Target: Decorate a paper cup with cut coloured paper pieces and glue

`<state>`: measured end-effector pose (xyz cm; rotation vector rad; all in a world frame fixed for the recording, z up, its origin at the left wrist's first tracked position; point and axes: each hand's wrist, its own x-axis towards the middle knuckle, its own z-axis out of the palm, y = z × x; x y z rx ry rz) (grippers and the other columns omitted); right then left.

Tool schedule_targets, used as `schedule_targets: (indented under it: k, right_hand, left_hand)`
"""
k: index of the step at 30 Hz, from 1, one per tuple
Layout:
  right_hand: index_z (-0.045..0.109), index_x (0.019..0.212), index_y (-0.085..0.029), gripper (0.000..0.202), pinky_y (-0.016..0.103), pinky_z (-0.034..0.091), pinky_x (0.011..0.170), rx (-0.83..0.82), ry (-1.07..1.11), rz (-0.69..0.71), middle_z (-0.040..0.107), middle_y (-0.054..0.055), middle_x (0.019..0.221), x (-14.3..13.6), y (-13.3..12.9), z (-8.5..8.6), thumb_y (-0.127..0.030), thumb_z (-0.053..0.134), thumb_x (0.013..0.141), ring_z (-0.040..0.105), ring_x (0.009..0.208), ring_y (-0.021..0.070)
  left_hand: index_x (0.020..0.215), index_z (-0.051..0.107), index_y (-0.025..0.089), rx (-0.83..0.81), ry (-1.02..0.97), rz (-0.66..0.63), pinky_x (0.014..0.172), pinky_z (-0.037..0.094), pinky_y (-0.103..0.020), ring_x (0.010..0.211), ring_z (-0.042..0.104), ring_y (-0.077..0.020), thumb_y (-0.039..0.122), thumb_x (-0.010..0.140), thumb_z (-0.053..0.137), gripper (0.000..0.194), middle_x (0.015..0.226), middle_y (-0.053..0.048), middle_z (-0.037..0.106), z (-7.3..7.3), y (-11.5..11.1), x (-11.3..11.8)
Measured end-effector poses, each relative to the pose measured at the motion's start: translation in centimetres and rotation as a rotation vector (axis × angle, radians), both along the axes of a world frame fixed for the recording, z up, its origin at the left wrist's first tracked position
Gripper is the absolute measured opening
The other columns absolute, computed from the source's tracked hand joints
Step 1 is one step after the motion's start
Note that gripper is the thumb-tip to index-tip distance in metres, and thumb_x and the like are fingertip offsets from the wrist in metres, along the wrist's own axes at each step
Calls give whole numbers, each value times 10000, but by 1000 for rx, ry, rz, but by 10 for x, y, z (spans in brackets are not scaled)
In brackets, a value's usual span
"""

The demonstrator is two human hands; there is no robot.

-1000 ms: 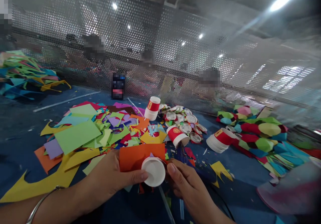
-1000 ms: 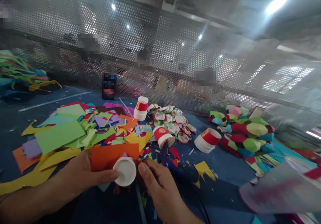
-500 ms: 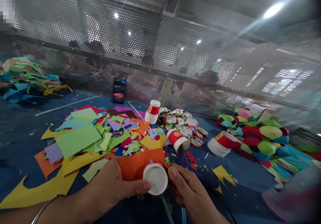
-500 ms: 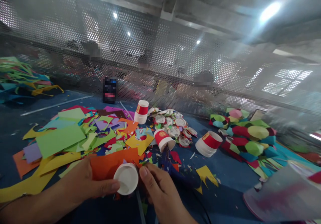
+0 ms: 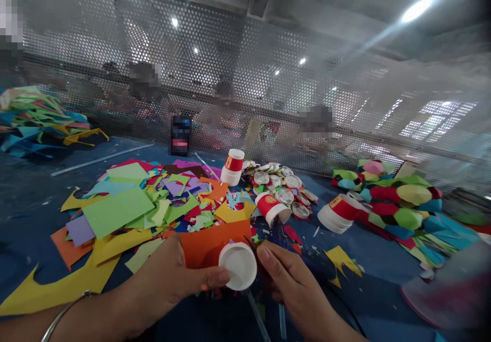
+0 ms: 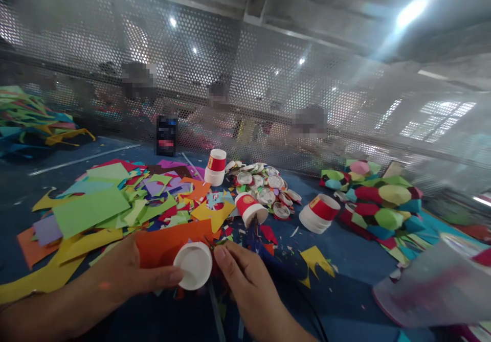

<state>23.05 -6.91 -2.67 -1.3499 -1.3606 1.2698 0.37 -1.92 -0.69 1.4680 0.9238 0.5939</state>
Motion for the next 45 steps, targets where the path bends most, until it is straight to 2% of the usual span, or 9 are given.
schedule_targets:
  k: [5, 11, 18, 24, 28, 31, 35, 41, 45]
  right_hand:
    - [397, 704, -222, 502, 261, 109, 448, -10, 45, 35, 246, -81, 627, 1, 1, 0, -642, 541, 938, 148, 525, 89]
    - [421, 714, -220, 498, 263, 131, 461, -2, -19, 50, 270, -65, 663, 3, -1, 0, -651, 536, 935, 178, 553, 98]
    - [432, 731, -218, 496, 269, 127, 468, 9, -80, 88, 282, -54, 687, 4, -6, 2, -657, 492, 953, 180, 565, 102]
    - [416, 717, -219, 513, 271, 114, 460, 2, -33, 64, 263, -64, 667, 3, -6, 2, -675, 514, 933, 156, 549, 96]
    - [418, 733, -218, 502, 263, 119, 454, 4, -53, 83, 253, -68, 671, 4, -5, 3, -664, 497, 948, 154, 544, 91]
    - [417, 735, -215, 503, 254, 141, 451, 15, -90, 100, 267, -69, 672, 4, -5, 3, -661, 487, 955, 173, 544, 87]
    - [411, 735, -215, 499, 249, 156, 447, 19, -120, 96, 277, -70, 662, 6, -5, 2, -652, 471, 968, 193, 537, 84]
    - [416, 709, -215, 520, 255, 204, 454, 102, -224, 92, 313, -60, 648, 6, -3, 3, -664, 444, 971, 252, 534, 89]
    - [407, 696, -215, 524, 256, 200, 452, 109, -234, 90, 307, -61, 646, 6, -3, 4, -658, 443, 974, 249, 529, 87]
  left_hand:
    - [972, 764, 208, 73, -17, 21, 783, 501, -305, 840, 650, -223, 523, 730, 784, 397, 912, -31, 759, -9, 6, -4]
    - [961, 774, 180, 163, 116, -13, 664, 474, -259, 719, 637, -185, 559, 783, 721, 422, 820, -32, 754, -15, 7, -8]
    - [920, 786, 205, 215, 175, 72, 631, 473, -262, 703, 635, -199, 540, 735, 737, 386, 760, -4, 735, -13, 4, -9]
    - [938, 785, 197, 214, 158, 58, 642, 471, -267, 727, 636, -213, 539, 740, 730, 399, 747, -10, 733, -13, 4, -9]
    - [966, 764, 182, 212, 171, 12, 625, 449, -254, 720, 618, -188, 565, 764, 724, 435, 837, -22, 748, -8, 4, -8]
    - [1015, 760, 188, 205, 134, -33, 687, 473, -263, 777, 642, -198, 569, 787, 717, 446, 907, -28, 764, -9, 4, -8]
    - [946, 771, 196, 215, 73, -93, 762, 485, -277, 826, 662, -208, 556, 833, 680, 389, 905, -27, 770, -14, 5, -9]
    - [841, 730, 159, 194, 173, -39, 588, 443, -234, 630, 611, -151, 601, 807, 687, 446, 712, -14, 720, -12, 6, -9]
    - [939, 721, 160, 88, 157, 17, 607, 504, -250, 676, 667, -182, 546, 731, 775, 442, 797, -36, 761, -9, 5, -10]
